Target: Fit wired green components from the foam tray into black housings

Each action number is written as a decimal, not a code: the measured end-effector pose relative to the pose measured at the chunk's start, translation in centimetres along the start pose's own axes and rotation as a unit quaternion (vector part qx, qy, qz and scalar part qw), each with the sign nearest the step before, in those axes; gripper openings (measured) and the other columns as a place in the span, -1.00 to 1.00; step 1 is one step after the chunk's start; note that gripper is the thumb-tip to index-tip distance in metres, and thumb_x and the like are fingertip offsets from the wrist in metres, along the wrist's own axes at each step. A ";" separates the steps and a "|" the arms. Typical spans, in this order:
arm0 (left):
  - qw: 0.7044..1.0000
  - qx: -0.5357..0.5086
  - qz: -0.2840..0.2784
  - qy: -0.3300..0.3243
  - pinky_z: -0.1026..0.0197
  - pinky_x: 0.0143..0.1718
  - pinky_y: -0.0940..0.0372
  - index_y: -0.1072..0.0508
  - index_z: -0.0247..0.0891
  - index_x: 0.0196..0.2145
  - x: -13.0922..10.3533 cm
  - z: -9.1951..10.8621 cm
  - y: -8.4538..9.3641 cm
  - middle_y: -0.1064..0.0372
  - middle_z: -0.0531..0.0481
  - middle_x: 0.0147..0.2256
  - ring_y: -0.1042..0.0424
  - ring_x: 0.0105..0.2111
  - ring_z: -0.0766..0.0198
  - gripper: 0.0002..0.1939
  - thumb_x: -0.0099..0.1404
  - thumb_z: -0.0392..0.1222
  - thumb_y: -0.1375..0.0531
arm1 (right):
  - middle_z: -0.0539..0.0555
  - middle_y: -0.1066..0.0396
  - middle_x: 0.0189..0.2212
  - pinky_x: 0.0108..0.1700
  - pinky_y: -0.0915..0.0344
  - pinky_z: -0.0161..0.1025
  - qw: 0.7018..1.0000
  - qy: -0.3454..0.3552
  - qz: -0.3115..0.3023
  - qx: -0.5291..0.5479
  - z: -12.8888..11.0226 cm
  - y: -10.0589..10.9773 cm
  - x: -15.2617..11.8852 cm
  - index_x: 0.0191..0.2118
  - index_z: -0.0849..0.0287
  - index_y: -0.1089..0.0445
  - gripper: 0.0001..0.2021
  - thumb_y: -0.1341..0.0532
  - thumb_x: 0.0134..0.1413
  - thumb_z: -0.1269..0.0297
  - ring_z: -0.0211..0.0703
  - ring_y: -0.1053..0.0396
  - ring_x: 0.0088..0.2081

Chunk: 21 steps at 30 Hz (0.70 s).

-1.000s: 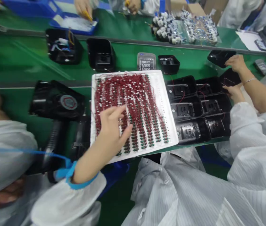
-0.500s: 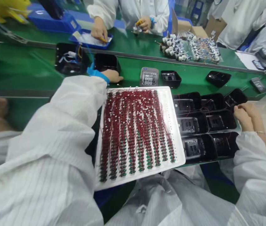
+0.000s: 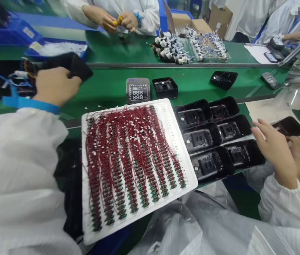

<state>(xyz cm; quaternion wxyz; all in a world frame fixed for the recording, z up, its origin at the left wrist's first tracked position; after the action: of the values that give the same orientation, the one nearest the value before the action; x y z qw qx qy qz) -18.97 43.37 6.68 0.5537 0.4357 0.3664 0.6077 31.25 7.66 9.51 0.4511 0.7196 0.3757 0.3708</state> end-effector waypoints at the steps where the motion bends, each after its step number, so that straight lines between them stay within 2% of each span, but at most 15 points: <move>1: 0.999 0.032 0.016 -0.016 -0.44 0.32 -0.12 -0.42 -0.49 -0.09 -2.0 2.1 1.7 -0.46 -0.19 0.13 -0.27 0.27 -0.15 -0.32 0.43 0.25 0.14 | 0.18 -0.41 0.26 0.41 -0.21 0.25 0.998 0.012 -0.011 0.059 -0.4 -0.2 -0.5 0.14 0.00 -0.52 -0.54 -0.10 0.32 -0.07 0.23 -0.33 0.32; 3: 0.994 0.077 0.032 -0.071 -0.45 0.25 -0.16 -0.41 -0.54 -0.07 -6.7 6.9 4.3 -0.45 -0.19 0.09 -0.35 0.21 -0.11 -0.38 0.47 0.10 0.16 | 0.12 -0.41 0.26 0.38 -0.27 0.22 0.982 0.021 -0.044 0.184 -1.2 -0.8 -1.6 0.24 -0.06 -0.44 -0.47 -0.13 0.31 -0.18 0.17 -0.37 0.29; 5: 0.979 0.106 0.042 -0.170 -0.43 0.18 -0.25 -0.42 -0.49 -0.11 -12.2 12.2 5.6 -0.44 -0.15 -0.03 -0.42 0.14 -0.09 -0.45 0.46 0.05 0.15 | 0.09 -0.34 0.33 0.32 -0.37 0.16 0.949 0.025 -0.088 0.301 -2.7 -1.7 -2.6 0.38 -0.15 -0.25 -0.34 -0.11 0.28 -0.30 0.13 -0.39 0.27; 6: 0.965 0.108 0.049 -0.234 -0.35 0.14 -0.32 -0.41 -0.43 -0.13 -15.1 14.9 5.8 -0.42 -0.11 -0.09 -0.45 0.10 -0.06 -0.48 0.46 0.06 0.15 | 0.07 -0.27 0.37 0.29 -0.40 0.14 0.931 0.027 -0.104 0.348 -3.5 -2.1 -3.1 0.45 -0.22 -0.12 -0.26 -0.09 0.25 -0.36 0.12 -0.39 0.27; 7: 0.942 0.106 0.052 -0.315 -0.23 0.08 -0.40 -0.41 -0.36 -0.14 -18.2 17.7 5.6 -0.40 -0.09 -0.13 -0.46 0.06 -0.02 -0.51 0.47 0.06 0.14 | 0.04 -0.20 0.41 0.26 -0.43 0.11 0.915 0.029 -0.115 0.385 -4.4 -2.3 -3.5 0.49 -0.29 0.02 -0.18 -0.08 0.20 -0.43 0.11 -0.37 0.29; 9: 0.867 0.093 0.036 -0.488 0.01 -0.10 -0.47 -0.40 -0.24 -0.29 -24.4 22.7 4.4 -0.36 -0.04 -0.29 -0.50 -0.14 0.10 -0.60 0.51 -0.02 0.12 | -0.04 -0.10 0.46 0.24 -0.46 0.09 0.888 0.036 -0.102 0.448 -5.7 -2.1 -4.1 0.50 -0.40 0.24 -0.09 -0.08 0.13 -0.49 0.12 -0.32 0.33; 10: 0.821 0.074 0.019 -0.565 0.09 -0.20 -0.44 -0.37 -0.21 -0.35 -27.4 24.7 3.5 -0.33 -0.02 -0.35 -0.48 -0.24 0.15 -0.63 0.51 -0.09 0.10 | -0.10 -0.07 0.47 0.25 -0.45 0.08 0.875 0.041 -0.080 0.476 -6.0 -1.6 -4.4 0.48 -0.46 0.27 -0.11 -0.07 0.13 -0.48 0.11 -0.27 0.36; 12: 0.752 0.034 -0.024 -0.658 0.16 -0.30 -0.37 -0.36 -0.20 -0.38 -31.8 27.6 1.8 -0.32 -0.01 -0.39 -0.41 -0.35 0.20 -0.67 0.52 -0.19 0.06 | -0.24 -0.04 0.47 0.28 -0.43 0.07 0.849 0.050 -0.034 0.526 -5.5 -0.5 -5.2 0.42 -0.55 0.14 -0.27 -0.06 0.20 -0.39 0.06 -0.17 0.43; 14: 0.722 0.008 -0.050 -0.690 0.18 -0.32 -0.32 -0.39 -0.22 -0.35 -34.2 29.7 0.3 -0.35 -0.03 -0.38 -0.40 -0.36 0.21 -0.69 0.52 -0.25 0.04 | -0.33 -0.05 0.45 0.29 -0.42 0.06 0.830 0.039 -0.015 0.556 -3.9 0.2 -6.1 0.35 -0.56 -0.02 -0.42 -0.09 0.25 -0.26 0.02 -0.12 0.45; 18: 0.694 0.022 -0.076 -0.715 0.15 -0.24 -0.31 -0.45 -0.30 -0.24 -36.1 33.7 -3.1 -0.42 -0.11 -0.32 -0.43 -0.26 0.15 -0.69 0.53 -0.33 0.07 | -0.22 -0.23 0.35 0.18 -0.52 0.06 0.800 -0.018 0.010 0.600 0.8 1.3 -7.6 0.31 -0.43 -0.13 -0.31 -0.31 0.07 0.01 0.03 -0.30 0.33; 21: 0.687 0.019 -0.101 -0.719 0.10 -0.10 -0.34 -0.46 -0.34 -0.13 -36.8 36.8 -5.1 -0.46 -0.17 -0.20 -0.46 -0.12 0.10 -0.69 0.53 -0.33 0.09 | -0.18 -0.31 0.26 0.08 -0.58 0.03 0.772 -0.023 0.079 0.631 3.8 2.3 -7.3 0.23 -0.32 -0.23 -0.35 -0.29 -0.02 0.24 -0.06 -0.42 0.15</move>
<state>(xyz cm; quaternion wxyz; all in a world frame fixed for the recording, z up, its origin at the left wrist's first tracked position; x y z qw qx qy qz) 17.51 6.08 10.35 0.6968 0.7103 -0.0907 0.0414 31.84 -0.90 9.00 -0.1264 0.8779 0.4568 0.0678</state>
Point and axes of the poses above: each hand's wrist, its own x-axis towards the middle knuckle, its own y-axis out of the back of the hand, z = x × y, the point moved 7 cm from there along x, towards the middle knuckle
